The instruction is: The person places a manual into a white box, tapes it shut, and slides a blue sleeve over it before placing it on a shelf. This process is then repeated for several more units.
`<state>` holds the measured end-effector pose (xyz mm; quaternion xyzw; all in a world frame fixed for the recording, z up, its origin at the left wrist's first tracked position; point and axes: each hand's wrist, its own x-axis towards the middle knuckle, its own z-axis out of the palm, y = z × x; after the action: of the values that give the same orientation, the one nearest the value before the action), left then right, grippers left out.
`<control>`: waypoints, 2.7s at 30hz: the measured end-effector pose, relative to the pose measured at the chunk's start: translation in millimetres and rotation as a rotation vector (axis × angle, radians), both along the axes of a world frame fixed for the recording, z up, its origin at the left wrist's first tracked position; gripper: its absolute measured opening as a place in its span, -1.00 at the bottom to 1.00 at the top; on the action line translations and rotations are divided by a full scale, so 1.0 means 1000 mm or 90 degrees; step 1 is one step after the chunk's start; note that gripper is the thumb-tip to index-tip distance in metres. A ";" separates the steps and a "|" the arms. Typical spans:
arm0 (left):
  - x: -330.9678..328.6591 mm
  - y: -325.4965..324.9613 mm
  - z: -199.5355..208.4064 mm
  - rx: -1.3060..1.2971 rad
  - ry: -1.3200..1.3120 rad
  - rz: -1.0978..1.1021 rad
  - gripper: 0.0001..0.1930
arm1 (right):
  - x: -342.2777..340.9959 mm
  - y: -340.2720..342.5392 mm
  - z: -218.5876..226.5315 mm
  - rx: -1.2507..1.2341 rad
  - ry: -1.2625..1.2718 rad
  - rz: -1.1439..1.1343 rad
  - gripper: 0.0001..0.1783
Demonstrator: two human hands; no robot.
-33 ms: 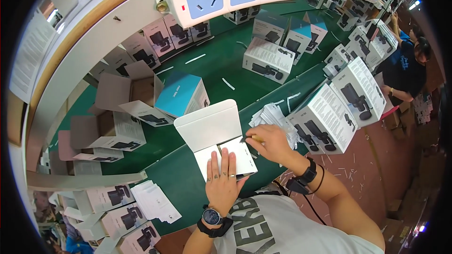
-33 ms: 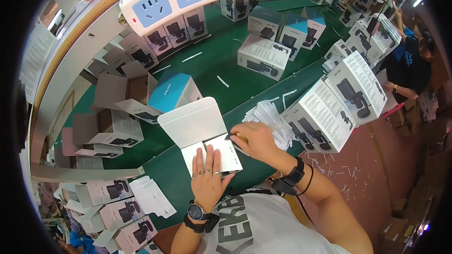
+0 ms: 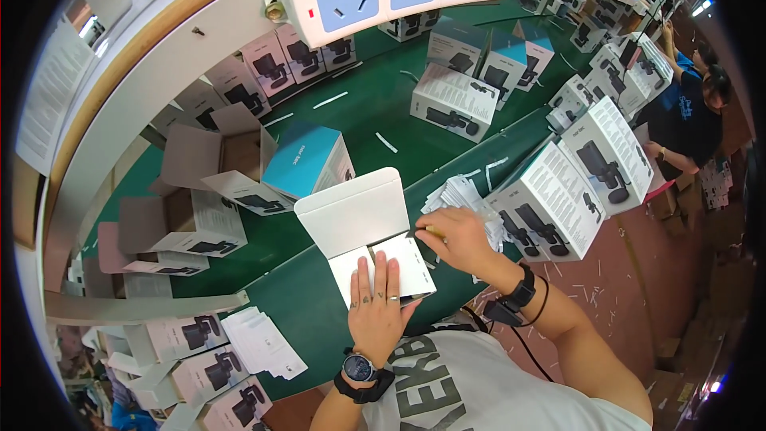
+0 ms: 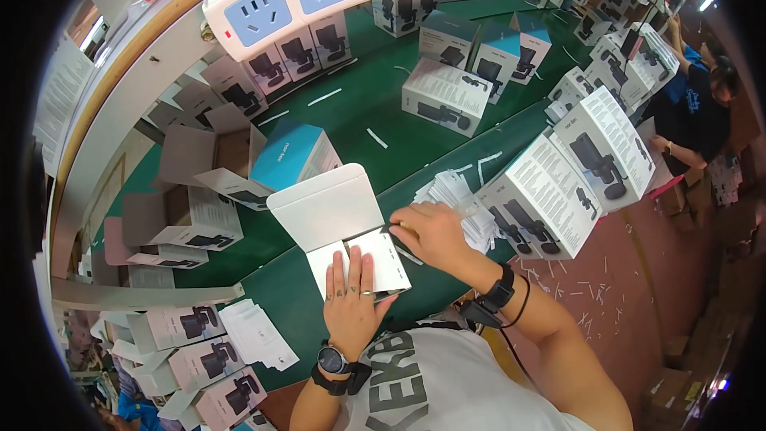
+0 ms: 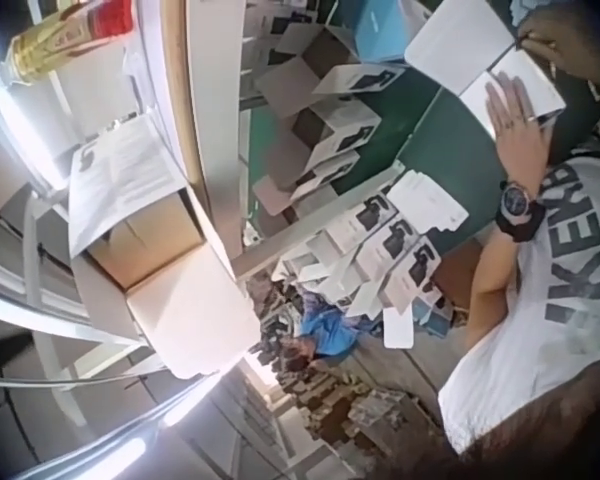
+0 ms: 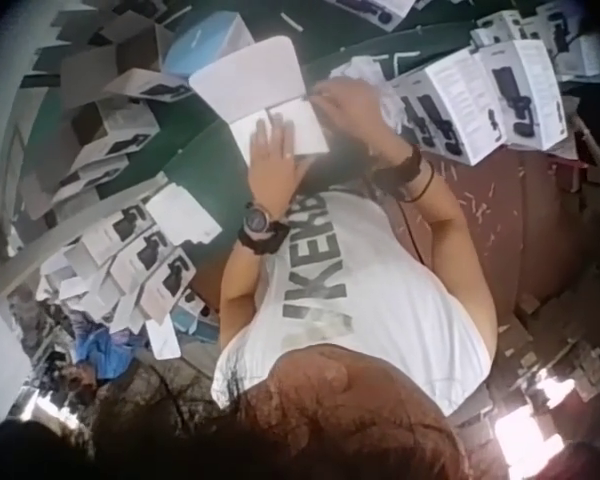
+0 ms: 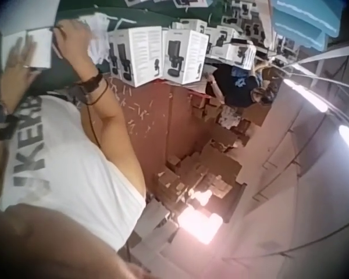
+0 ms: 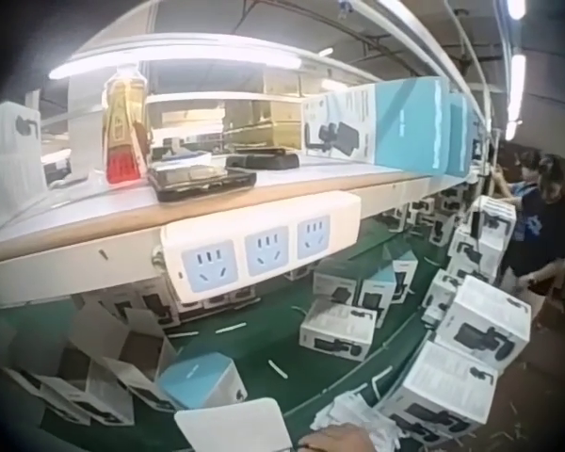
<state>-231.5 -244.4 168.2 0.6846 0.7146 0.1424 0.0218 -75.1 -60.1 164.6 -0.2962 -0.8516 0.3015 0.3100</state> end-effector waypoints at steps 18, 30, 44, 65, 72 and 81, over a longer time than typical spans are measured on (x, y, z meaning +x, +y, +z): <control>0.003 0.003 0.011 -0.027 -0.022 0.007 -0.05 | -0.004 0.018 -0.001 0.162 -0.036 0.052 -0.88; 0.006 0.000 0.012 -0.014 -0.049 0.002 -0.08 | -0.006 0.007 0.004 -0.006 -0.018 0.085 -0.75; 0.008 -0.001 0.013 0.007 -0.051 -0.001 -0.11 | 0.146 -0.013 0.005 -0.519 -0.334 0.491 -0.79; -0.019 -0.028 -0.003 0.411 -0.880 0.051 -0.34 | 0.044 -0.047 0.056 -0.662 0.113 0.140 -0.64; -0.041 -0.059 0.003 0.198 -0.662 0.094 -0.55 | 0.037 -0.071 0.028 -0.089 0.036 0.122 -0.39; -0.034 -0.059 -0.011 0.266 -0.455 0.078 -0.60 | 0.032 -0.096 0.000 -0.053 0.116 -0.016 -0.37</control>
<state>-265.5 -303.4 157.4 0.5378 0.6571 0.5142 0.1207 -42.7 -156.6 164.5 -0.2905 -0.8029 0.3582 0.3777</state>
